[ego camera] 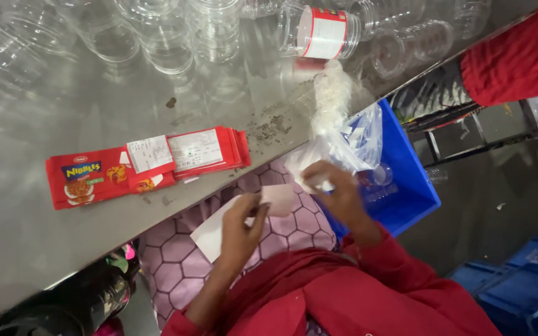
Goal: The person labels plastic jars by hand. The person removes a label from a strip, applies it to the side of a jar, and then places the jar back onto a table.
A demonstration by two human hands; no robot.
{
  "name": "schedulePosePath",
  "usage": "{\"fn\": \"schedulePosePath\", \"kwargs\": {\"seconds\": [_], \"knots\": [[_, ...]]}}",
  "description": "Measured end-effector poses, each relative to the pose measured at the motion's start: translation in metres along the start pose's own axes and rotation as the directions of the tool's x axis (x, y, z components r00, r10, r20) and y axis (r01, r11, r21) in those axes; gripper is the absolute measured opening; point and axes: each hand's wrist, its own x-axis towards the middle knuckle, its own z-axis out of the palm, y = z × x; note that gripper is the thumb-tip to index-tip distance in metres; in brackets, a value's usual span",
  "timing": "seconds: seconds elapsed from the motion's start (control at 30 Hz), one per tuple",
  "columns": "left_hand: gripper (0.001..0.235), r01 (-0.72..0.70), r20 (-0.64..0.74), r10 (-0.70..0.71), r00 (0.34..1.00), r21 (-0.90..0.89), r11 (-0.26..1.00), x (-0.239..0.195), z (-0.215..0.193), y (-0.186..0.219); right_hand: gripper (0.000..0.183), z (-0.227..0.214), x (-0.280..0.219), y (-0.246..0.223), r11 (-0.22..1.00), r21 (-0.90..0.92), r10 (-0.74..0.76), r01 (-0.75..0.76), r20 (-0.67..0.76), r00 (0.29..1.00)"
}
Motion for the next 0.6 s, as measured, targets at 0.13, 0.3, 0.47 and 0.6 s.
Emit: {"fn": "schedulePosePath", "kwargs": {"seconds": [0.13,0.3,0.47,0.6], "knots": [[0.011,-0.275,0.06,0.27,0.961,0.095,0.957,0.002,0.012,0.007,0.017,0.038,-0.004,-0.018,0.992,0.067,-0.113,0.104,0.141,0.984],[0.014,-0.016,0.127,0.013,0.992,0.019,1.0,0.002,0.004,0.008,0.006,0.03,-0.008,0.031,0.864,0.422,0.275,-0.273,0.058,0.96],[0.016,-0.045,0.003,0.046,0.999,-0.063,0.997,0.01,-0.007,-0.009,0.006,-0.044,0.021,0.089,0.994,0.045,0.108,-0.1,-0.542,0.833],[0.02,0.055,0.028,-0.049,0.998,-0.299,0.953,0.018,-0.016,-0.026,0.031,-0.063,0.005,0.086,0.807,0.158,0.574,-0.568,-0.432,0.696]]}}
